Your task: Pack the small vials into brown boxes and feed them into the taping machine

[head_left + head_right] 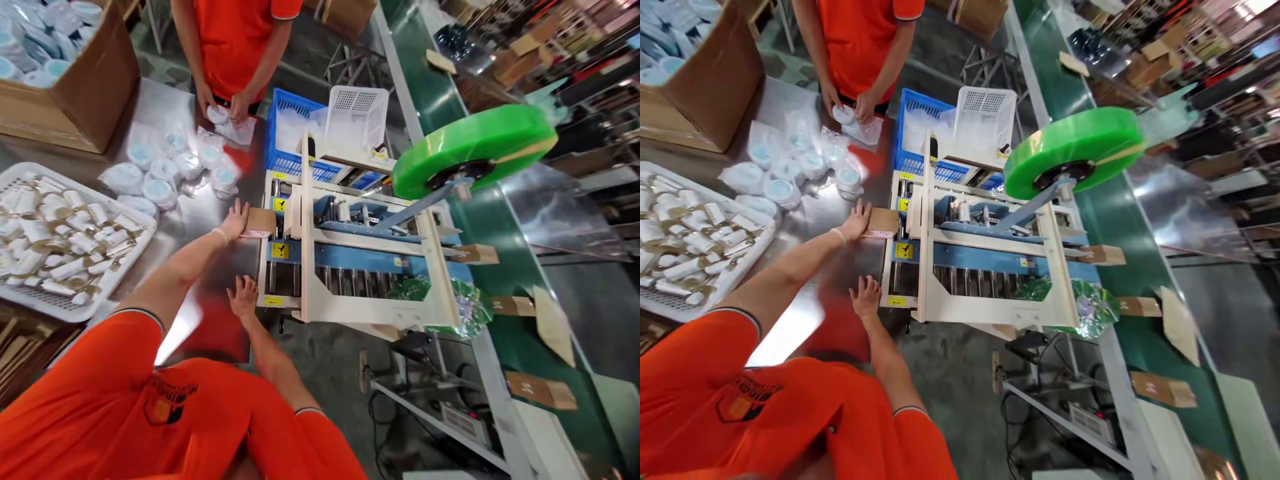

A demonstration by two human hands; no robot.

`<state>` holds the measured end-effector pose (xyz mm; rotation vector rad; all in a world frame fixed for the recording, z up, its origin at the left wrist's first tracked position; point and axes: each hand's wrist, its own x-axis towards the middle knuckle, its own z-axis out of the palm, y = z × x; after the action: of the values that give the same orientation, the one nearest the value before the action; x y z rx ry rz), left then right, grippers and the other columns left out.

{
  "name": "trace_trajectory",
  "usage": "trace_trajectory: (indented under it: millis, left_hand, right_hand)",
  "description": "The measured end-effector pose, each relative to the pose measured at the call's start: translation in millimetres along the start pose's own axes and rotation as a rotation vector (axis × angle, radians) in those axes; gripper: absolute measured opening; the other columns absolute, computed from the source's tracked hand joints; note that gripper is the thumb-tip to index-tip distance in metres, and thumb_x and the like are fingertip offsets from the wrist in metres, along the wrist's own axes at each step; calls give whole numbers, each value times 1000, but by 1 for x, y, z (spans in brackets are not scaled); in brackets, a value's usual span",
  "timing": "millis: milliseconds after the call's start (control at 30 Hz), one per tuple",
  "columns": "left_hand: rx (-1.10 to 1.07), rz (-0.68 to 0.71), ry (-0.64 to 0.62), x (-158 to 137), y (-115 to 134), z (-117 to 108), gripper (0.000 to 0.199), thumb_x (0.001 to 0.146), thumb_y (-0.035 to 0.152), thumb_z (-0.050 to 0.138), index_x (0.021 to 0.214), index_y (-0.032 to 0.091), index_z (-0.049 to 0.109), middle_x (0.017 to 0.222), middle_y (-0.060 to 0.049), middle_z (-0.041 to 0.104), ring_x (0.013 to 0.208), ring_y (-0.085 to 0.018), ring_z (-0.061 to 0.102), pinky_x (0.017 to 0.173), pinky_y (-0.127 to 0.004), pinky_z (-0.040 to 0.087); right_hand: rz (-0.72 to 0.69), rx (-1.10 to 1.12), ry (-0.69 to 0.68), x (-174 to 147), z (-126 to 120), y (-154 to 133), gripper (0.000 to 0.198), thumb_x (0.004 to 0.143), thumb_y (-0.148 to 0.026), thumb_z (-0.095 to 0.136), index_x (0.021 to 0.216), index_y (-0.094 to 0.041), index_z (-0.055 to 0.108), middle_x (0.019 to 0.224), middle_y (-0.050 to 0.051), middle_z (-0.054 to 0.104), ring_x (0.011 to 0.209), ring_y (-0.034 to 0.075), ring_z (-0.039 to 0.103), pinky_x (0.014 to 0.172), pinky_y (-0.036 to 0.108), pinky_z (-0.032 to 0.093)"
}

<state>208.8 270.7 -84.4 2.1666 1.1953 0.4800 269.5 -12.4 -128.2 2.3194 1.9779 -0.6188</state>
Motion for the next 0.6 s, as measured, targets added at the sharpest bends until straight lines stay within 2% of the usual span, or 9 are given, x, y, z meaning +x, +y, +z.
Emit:
trace_trajectory:
  millis: [67,133,200,267,333,433,467,533,600]
  left_hand:
    - [-76,11,-51,30,40,30,116,78,52,94,164,-7,42,175,-48,15,158,-64,32,126,-77,33]
    - [-182,96,-81,39,76,54,122,79,46,94,172,0,31,178,-43,15,161,-60,33,126,-75,36]
    - [-260,137,-61,23,98,65,118,90,39,83,180,11,11,181,-35,18,161,-49,41,126,-68,42]
    - [-318,144,5,-18,100,57,108,100,28,65,181,18,-4,182,-29,20,155,-41,50,122,-61,51]
    - [-340,149,74,-80,83,29,99,99,17,53,181,18,-2,180,-28,28,151,-37,54,119,-57,55]
    - [-195,92,161,-201,41,-39,83,96,13,51,175,16,25,169,-24,45,154,-33,50,129,-55,47]
    - [-118,10,238,-246,25,-64,75,98,13,50,171,15,32,166,-23,48,154,-32,49,132,-54,44]
    - [41,-242,458,-338,-3,-115,62,100,16,50,161,14,42,160,-22,53,151,-32,49,132,-56,43]
    - [201,-561,714,-427,-24,-159,56,99,16,51,155,14,47,157,-20,52,150,-34,48,131,-59,41]
  right_hand:
    - [-7,-8,-27,2,4,5,56,113,-52,50,164,-28,57,166,19,53,143,41,55,113,58,51]
    - [-25,-1,-31,3,6,8,55,113,-50,49,164,-28,56,166,18,53,142,41,57,113,56,51]
    - [-33,19,-2,4,5,9,53,113,-47,52,161,-27,59,164,19,56,141,40,58,113,56,51]
    - [-36,22,25,3,2,10,51,112,-45,53,158,-26,62,162,20,57,142,40,58,114,55,51]
    - [-50,6,57,0,-1,11,50,111,-42,52,156,-23,63,159,23,58,142,40,58,115,55,51]
    - [-74,19,140,-1,-8,12,45,108,-35,55,148,-18,68,149,28,62,135,42,62,110,59,53]
    - [-71,32,160,1,-13,10,43,106,-31,55,145,-16,69,144,29,65,132,42,64,108,60,54]
    - [-93,62,165,11,-26,-9,41,105,-24,52,141,-14,70,134,28,68,127,41,66,106,58,55]
    - [-231,125,161,22,-41,-54,43,105,-19,46,140,-12,69,129,27,70,127,38,66,108,54,55]
